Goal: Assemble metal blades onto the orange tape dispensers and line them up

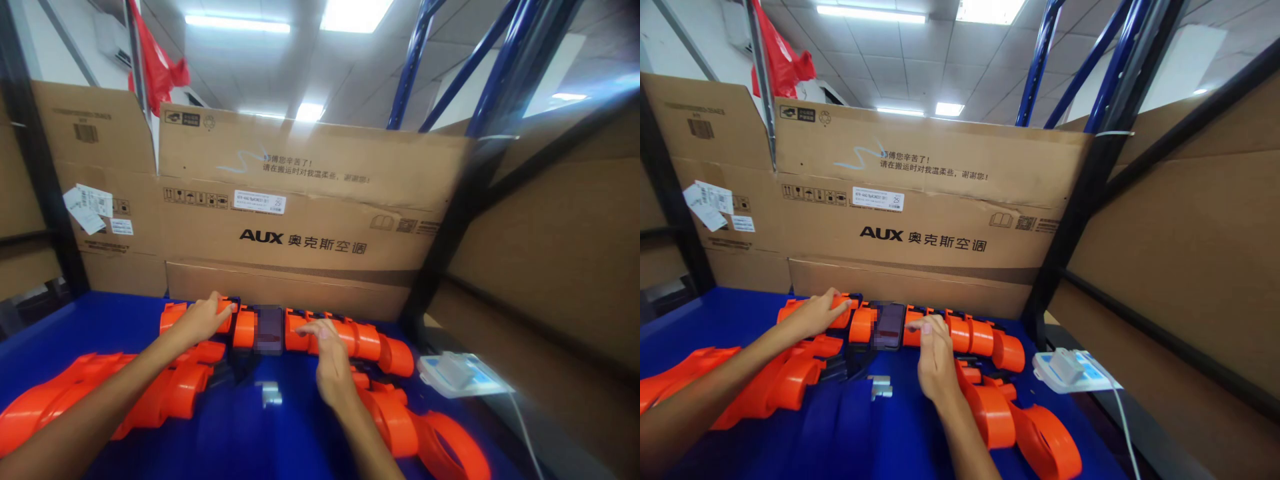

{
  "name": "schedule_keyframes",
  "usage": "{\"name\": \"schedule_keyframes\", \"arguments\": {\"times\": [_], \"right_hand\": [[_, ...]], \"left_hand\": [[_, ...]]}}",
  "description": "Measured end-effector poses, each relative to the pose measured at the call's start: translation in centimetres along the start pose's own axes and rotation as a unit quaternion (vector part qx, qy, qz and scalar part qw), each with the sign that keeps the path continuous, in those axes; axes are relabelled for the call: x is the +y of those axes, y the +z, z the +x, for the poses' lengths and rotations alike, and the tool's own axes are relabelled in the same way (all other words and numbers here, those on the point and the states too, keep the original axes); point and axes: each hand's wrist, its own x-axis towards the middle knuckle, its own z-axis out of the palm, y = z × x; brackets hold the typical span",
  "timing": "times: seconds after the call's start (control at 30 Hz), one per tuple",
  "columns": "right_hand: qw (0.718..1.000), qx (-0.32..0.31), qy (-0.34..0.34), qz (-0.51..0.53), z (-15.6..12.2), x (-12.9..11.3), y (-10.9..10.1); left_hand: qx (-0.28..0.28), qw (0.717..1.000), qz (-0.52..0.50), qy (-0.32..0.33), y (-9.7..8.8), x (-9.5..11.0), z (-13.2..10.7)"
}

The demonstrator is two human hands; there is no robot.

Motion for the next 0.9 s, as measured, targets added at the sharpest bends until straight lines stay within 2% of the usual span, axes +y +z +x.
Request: {"name": "schedule_keyframes", "arguments": {"times": [0.17,0.33,0.5,0.63,0.9], "right_hand": [[1.0,-0.012,-0.002,0.002,0.0,-0.2,-0.1],[1.0,-0.015,-0.01,0.009,0.0,-0.5,-0.2],[1.0,-0.002,-0.015,0.001,0.1,-0.5,-0.3],[1.0,0.023,-0.014,-0.015,0.3,-0.7,-0.5],[1.0,0.016,-0.011,-0.022,0.3,-1.1,-0.4]], "left_hand": [[-0.024,0.999,0.008,0.026,1.0,0.2,-0.1],[-0.019,0.999,0.02,0.042,0.1,-0.6,-0.1],[-0.024,0.996,0.03,0.084,-2.7,-2.8,0.0],[-0.055,0.99,0.044,0.123,-4.2,-5.1,-0.3],[-0.146,0.972,0.014,0.186,-3.4,-7.5,-0.7]]}}
